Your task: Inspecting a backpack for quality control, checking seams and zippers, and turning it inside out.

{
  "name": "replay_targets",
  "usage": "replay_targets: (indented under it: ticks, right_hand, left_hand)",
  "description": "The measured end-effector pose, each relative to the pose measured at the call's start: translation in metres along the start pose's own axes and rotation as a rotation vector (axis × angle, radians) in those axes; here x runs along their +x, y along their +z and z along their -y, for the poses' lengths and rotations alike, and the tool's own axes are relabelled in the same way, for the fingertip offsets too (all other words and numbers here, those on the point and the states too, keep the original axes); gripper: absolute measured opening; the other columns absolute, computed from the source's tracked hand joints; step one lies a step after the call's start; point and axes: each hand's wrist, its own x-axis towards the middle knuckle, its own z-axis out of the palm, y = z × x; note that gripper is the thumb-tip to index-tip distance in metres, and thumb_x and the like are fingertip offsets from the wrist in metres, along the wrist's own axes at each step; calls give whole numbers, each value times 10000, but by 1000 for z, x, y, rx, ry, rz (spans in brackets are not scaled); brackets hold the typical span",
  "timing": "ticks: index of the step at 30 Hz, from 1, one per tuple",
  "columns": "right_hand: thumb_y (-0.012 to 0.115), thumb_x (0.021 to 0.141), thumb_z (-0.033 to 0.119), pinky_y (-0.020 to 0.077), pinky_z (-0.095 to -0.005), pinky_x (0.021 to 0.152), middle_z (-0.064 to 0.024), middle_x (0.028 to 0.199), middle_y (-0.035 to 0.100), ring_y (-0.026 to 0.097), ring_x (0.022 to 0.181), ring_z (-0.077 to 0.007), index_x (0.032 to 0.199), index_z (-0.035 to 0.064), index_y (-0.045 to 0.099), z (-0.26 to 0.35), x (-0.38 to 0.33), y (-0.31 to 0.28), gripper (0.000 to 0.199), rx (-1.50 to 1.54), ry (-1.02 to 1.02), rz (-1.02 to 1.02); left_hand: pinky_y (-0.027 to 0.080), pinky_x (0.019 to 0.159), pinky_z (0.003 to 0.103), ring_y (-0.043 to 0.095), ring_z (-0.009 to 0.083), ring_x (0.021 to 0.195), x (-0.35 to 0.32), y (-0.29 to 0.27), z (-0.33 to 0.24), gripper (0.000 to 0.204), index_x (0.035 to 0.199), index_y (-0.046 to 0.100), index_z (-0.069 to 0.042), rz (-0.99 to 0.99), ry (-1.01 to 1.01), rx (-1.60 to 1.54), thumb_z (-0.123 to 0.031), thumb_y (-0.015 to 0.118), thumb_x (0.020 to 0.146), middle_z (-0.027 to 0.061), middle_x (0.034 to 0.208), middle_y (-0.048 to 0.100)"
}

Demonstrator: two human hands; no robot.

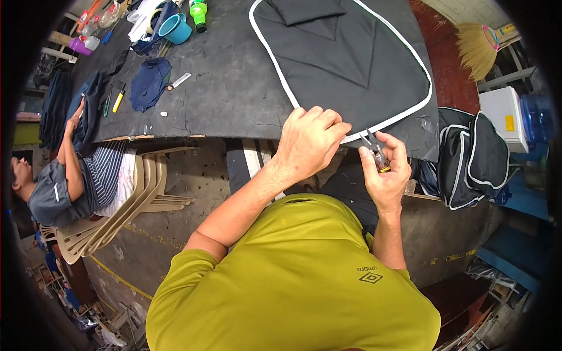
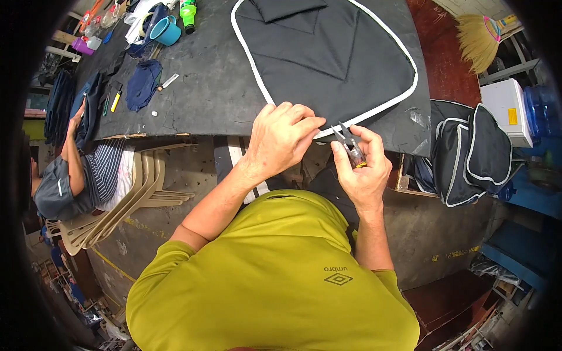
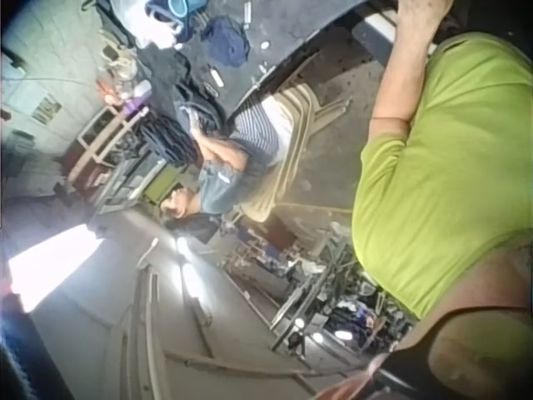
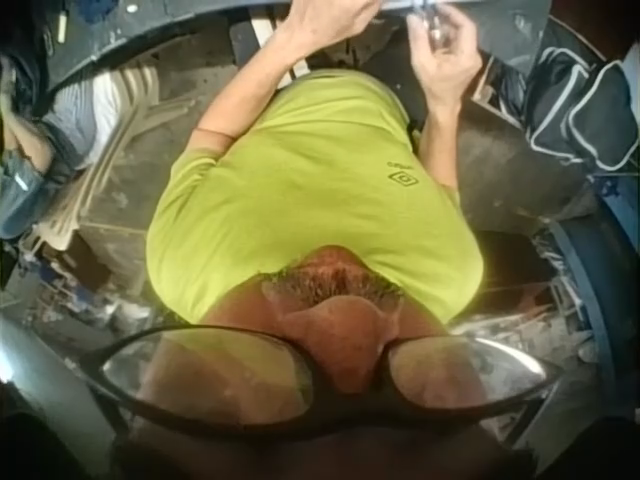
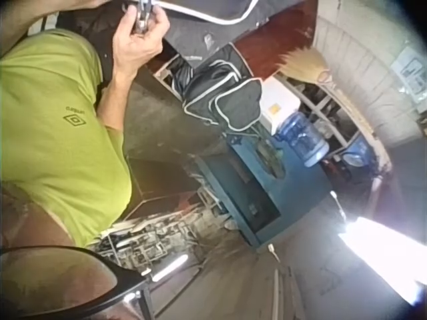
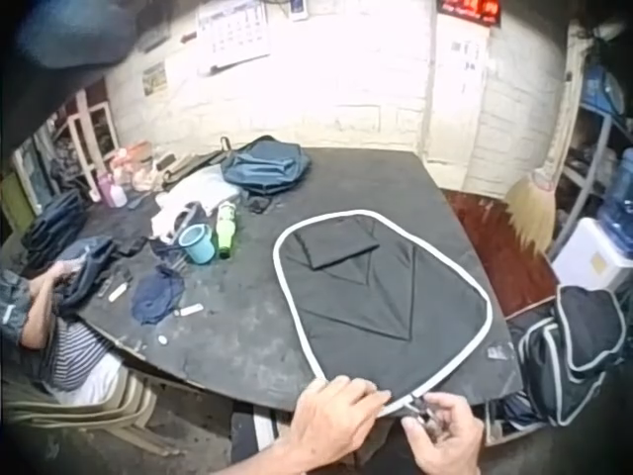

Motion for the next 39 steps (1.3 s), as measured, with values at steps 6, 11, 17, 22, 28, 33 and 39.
replay_targets:
  ticks: [6,11,17,22,28,33,39]
  right_hand:
    - [866,963,47,438,-213,630,9,824,732,563,693,-20,1201,-15,721,-6,-1,-3,285,-13,21,22]
    - [892,936,43,465,-229,607,-11,805,743,590,681,-29,1070,-21,759,-6,-1,1,200,-41,-72,-8]
    - [908,913,44,498,-246,591,-37,803,759,629,671,-44,1012,-14,771,0,3,7,178,-96,-84,11]
    - [915,902,49,537,-275,600,-67,814,779,695,679,-81,1007,-3,775,-8,4,11,183,-198,-210,-22]
    - [912,899,40,541,-283,605,-82,851,786,703,682,-94,1009,1,774,-10,2,8,182,-243,-245,-12]
    - [829,1020,94,442,-211,673,18,875,718,586,760,-33,1265,-14,680,-5,-3,2,306,12,37,-48]
    - [732,1103,134,375,-192,599,57,810,600,473,681,8,1154,55,651,-44,-3,11,124,330,244,40]
  left_hand:
    - [451,753,428,671,272,902,6,2,4,88,953,697,-97,31,-79,-156,-122,771,912,37,945,692]
    - [451,731,428,676,278,847,4,10,4,74,943,677,-81,-52,-126,-280,-83,746,914,44,923,690]
    - [450,699,421,671,268,783,4,10,5,83,929,681,-80,-81,-124,-329,-67,752,887,40,881,691]
    - [447,693,418,668,260,769,4,9,3,83,919,687,-81,-81,-117,-327,-65,757,877,32,869,691]
    - [449,681,399,678,242,724,4,2,1,77,931,689,-81,-27,-223,-403,-69,759,903,35,884,695]
    - [530,609,327,694,226,745,4,3,5,111,1031,724,-23,-102,-182,-396,-21,770,930,73,971,720]
    - [526,706,385,709,238,832,5,5,-2,97,993,768,-66,-1,-81,-150,-81,810,906,43,1009,705]
